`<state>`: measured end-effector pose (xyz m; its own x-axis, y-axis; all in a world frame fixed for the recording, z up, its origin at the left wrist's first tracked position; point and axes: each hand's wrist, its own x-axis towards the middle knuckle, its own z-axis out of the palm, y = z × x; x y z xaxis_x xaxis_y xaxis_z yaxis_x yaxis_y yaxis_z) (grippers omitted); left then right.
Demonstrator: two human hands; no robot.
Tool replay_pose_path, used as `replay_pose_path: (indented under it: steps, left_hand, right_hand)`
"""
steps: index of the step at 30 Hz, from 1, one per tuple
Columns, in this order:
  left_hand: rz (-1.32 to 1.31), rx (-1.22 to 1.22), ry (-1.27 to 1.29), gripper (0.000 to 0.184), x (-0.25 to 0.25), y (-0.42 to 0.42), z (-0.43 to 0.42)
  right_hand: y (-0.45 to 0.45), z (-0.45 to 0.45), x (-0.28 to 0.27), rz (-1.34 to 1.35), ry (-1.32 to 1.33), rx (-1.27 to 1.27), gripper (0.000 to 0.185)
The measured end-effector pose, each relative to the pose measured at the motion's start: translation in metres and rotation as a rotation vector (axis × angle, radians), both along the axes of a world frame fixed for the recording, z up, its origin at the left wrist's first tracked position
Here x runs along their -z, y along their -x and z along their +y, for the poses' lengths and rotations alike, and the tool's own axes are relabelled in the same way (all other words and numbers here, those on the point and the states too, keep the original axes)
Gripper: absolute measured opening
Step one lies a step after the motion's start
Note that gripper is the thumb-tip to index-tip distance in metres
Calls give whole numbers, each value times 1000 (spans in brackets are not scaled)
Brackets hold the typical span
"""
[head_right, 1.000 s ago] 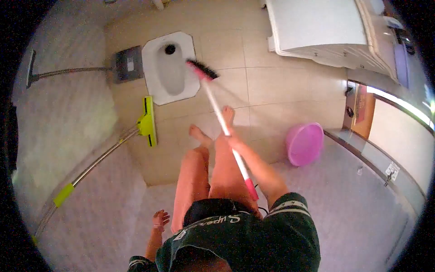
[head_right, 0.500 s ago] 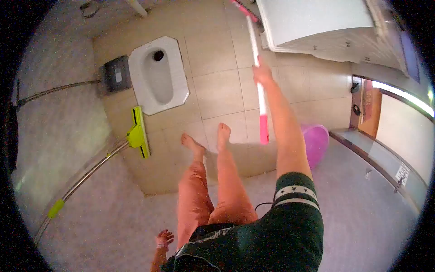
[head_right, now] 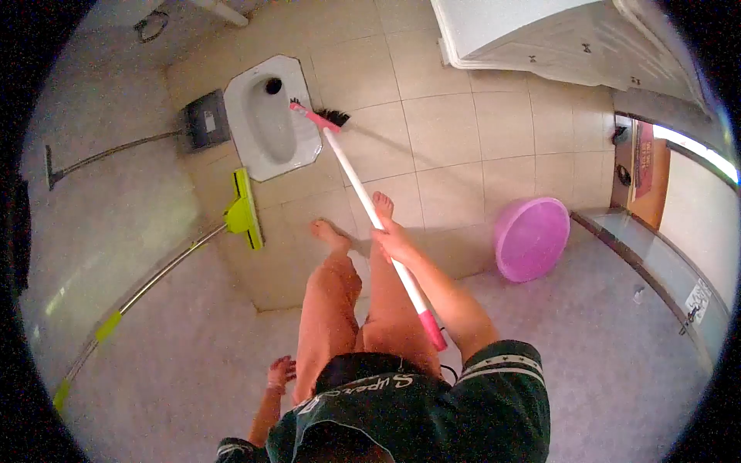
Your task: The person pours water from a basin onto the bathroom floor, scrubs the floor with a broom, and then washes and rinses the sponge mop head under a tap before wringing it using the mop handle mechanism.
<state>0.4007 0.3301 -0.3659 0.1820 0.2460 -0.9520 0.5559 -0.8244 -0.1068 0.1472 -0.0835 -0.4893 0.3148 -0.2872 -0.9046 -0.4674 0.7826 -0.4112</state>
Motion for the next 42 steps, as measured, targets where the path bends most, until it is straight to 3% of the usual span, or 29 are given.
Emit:
replay_pose_path:
  steps: [2, 6, 8, 10, 14, 15, 16, 17, 18, 19, 20, 22, 24, 25, 30, 32, 34, 36, 37, 39, 40, 42]
  left_hand:
    - [-11, 13, 55, 31, 2, -13, -4]
    - [-56, 48, 36, 31, -6, -33, -8]
    - [-19, 48, 66, 29, 1, -48, 3]
    - [-3, 65, 67, 29, 8, -62, 17]
    - [-8, 90, 70, 33, 9, -89, 53]
    - [7, 99, 73, 33, 8, -100, 66]
    - [-12, 72, 61, 33, 7, -108, 80]
    - [-32, 40, 50, 32, 6, -115, 94]
    - [-24, 37, 55, 32, 4, -121, 104]
    - [-43, 36, 51, 31, 2, -130, 114]
    - [-65, 32, 51, 31, 3, -136, 119]
    - [-80, 33, 85, 31, 4, -152, 122]
    - [-109, 20, 122, 31, 3, -153, 117]
    - [-135, 7, 150, 31, 1, -154, 112]
    - [-164, -75, 264, 29, -2, -137, 111]
    - [-157, -97, 230, 30, 5, -128, 114]
    - [-168, -110, 253, 29, 5, -109, 115]
    - [-191, -126, 268, 29, 4, -88, 112]
    - [-209, -213, 290, 28, 1, -73, 111]
    - [-236, -315, 316, 27, -6, -39, 112]
    - [-232, -285, 286, 25, -7, -20, 110]
    - [-243, -278, 258, 23, -11, 13, 110]
  right_hand:
    - [13, 10, -37, -151, -59, 64, 54]
    - [69, 35, -73, 71, -68, 290, 55]
    - [93, 36, -60, 156, -48, 402, 57]
    - [101, 32, -37, 271, 95, 316, 59]
    - [78, 83, 30, 287, 29, 291, 63]
    - [59, 106, 42, 256, 18, 294, 64]
    - [23, 122, 30, 342, 24, 128, 66]
    - [-7, 140, 16, 299, 46, 131, 64]
    - [-18, 179, 55, 164, 214, 185, 63]
    - [-40, 192, 54, 64, 316, 131, 61]
    - [-55, 203, 70, 129, 366, 40, 60]
    - [-89, 202, 52, 190, 428, -49, 60]
    - [-131, 149, -52, 95, -28, -34, 61]
    - [-132, 155, -34, 20, -13, 72, 57]
    - [-122, 126, -64, -176, -38, 47, 57]
    - [-123, 126, -57, -23, 178, -243, 57]
    - [-123, 115, -60, 152, 750, -675, 57]
    - [-121, 90, -72, -46, 47, -294, 57]
    - [-110, 87, -59, -57, 56, -311, 57]
    - [-81, 84, -27, -19, 593, -678, 54]
    - [-79, 71, -43, -36, 613, -692, 54]
    - [-78, 56, -74, -76, 82, -530, 53]
